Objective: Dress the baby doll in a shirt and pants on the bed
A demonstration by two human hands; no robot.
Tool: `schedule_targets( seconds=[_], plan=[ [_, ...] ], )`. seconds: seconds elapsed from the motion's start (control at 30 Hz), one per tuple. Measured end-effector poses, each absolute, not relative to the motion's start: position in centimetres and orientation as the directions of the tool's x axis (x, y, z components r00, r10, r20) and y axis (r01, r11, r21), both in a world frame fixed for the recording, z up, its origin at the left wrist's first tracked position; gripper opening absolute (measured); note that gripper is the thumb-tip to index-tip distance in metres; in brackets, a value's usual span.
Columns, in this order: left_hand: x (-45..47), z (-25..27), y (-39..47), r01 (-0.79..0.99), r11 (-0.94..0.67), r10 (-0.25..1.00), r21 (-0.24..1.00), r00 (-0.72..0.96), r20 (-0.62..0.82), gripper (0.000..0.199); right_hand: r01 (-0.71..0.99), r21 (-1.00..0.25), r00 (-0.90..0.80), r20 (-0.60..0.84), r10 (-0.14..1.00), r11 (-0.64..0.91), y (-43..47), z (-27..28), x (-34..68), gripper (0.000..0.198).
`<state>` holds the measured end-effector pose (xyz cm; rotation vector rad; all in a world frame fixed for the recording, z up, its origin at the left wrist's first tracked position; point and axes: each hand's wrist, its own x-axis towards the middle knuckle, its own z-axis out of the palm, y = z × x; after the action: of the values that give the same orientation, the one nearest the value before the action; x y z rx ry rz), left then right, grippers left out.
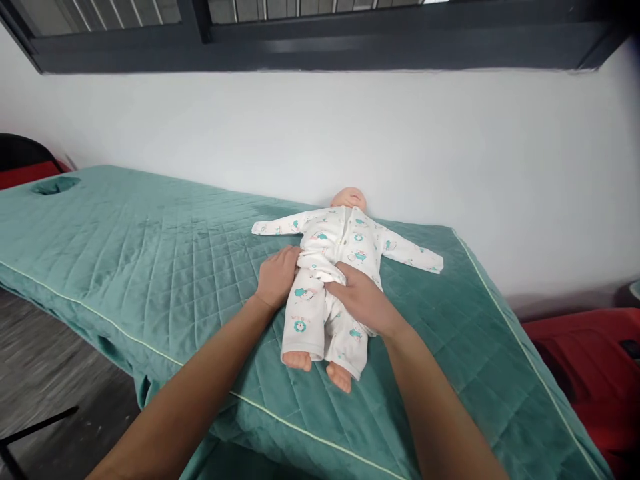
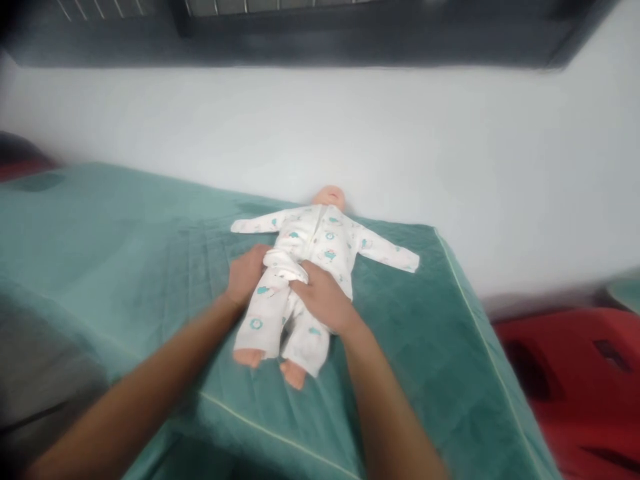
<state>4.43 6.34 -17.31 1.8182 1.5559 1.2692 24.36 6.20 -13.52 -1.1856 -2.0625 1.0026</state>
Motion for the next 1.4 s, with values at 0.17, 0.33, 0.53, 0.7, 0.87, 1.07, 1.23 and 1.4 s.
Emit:
schedule_targets(
  seconds=[0.17,0.33,0.53,0.7,0.87,1.07,1.23,1.4],
  plan=[
    [4.4,-17.6,6.4,0.451,-0.279,0.924,0.848,-0.113,0.364,0.025,0.576,-0.762,-0.376,0.074,0.924,0.295,6.1,-13.4,23.8,0.016],
    [4.3,-17.5,6.0,0.624,-0.295,0.912,0.724,-0.042,0.407,0.028,0.611,-0.745,-0.288,0.107,0.952,0.269,6.1,-13.5,23.3,0.018],
    [4.5,-17.9,6.5,0.869,-0.211,0.918,0.447,0.020,0.395,0.031,0.614,-0.751,-0.193,0.156,0.969,0.244,6.0,-13.9,22.8,0.019],
    [4.8,-18.8,7.4,0.934,-0.124,0.922,0.336,-0.018,0.388,0.029,0.571,-0.787,-0.219,0.127,0.967,0.233,5.7,-13.9,22.6,0.013],
    [4.3,-18.7,7.3,0.879,-0.228,0.894,0.419,0.019,0.447,0.022,0.470,-0.840,-0.336,0.114,0.935,0.272,5.4,-13.5,23.2,0.024],
    [3.6,-18.3,4.9,0.489,-0.516,0.822,0.704,0.051,0.567,0.007,0.252,-0.915,-0.444,0.180,0.878,0.315,5.3,-12.6,25.2,0.026],
    [2.9,-18.7,2.9,0.125,-0.398,0.915,0.909,-0.020,0.404,0.014,0.208,-0.926,-0.161,0.285,0.945,0.315,5.9,-12.0,26.7,0.025],
    [2.7,-17.4,5.7,-0.026,-0.164,0.966,0.986,-0.206,0.155,0.022,0.431,-0.823,0.001,0.411,0.912,0.370,7.1,-12.9,27.2,0.022]
  ],
)
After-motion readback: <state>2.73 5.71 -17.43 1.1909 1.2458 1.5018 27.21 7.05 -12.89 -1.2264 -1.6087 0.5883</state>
